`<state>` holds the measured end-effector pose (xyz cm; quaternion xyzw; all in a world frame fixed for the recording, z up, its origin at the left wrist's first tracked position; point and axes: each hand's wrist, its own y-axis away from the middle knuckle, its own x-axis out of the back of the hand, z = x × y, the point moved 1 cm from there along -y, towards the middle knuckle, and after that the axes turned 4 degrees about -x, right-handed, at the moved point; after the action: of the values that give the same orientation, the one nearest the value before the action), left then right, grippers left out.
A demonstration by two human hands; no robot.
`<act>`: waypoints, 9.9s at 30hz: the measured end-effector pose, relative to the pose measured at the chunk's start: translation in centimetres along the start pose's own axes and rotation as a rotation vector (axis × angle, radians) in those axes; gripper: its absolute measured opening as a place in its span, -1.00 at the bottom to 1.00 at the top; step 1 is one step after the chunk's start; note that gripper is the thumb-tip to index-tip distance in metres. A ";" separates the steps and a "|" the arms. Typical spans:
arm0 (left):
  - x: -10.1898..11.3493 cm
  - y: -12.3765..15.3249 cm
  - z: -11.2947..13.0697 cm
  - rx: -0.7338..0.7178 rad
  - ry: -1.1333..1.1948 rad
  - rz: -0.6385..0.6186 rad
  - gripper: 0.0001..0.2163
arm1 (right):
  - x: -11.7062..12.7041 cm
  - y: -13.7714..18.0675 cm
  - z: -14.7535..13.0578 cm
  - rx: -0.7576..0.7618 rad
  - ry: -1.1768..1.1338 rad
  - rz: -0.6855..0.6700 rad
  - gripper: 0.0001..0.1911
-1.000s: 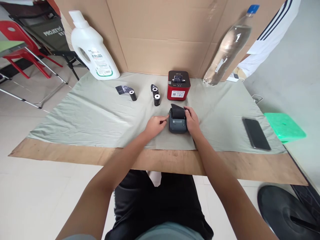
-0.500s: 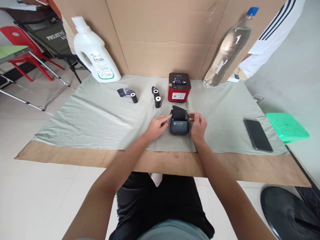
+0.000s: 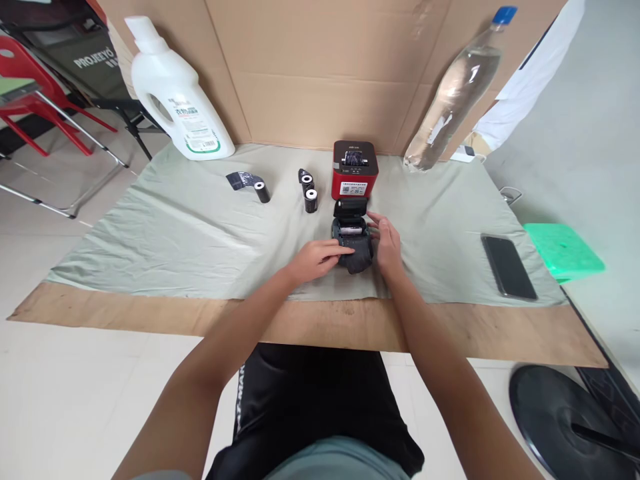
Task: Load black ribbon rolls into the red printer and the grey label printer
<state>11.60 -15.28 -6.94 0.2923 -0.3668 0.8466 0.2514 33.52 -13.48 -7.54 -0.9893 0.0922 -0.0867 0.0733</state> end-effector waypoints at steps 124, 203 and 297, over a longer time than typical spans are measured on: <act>1.0 -0.9 -2.9 0.254 0.636 0.695 -0.42 | -3.7 -5.0 -12.3 -0.106 0.161 -0.638 -0.84; 13.4 -7.9 -9.2 0.643 -0.165 0.619 -0.73 | -14.7 17.7 -5.9 0.671 0.463 -1.114 -0.87; -2.1 -1.4 2.9 -0.012 0.062 0.475 -0.55 | 2.5 -3.2 -0.7 -0.073 -0.050 -0.500 -0.49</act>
<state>14.89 -17.13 -6.04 0.1703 -0.4222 0.8884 0.0583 36.31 -10.97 -5.92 -0.9852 -0.1539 -0.0742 0.0159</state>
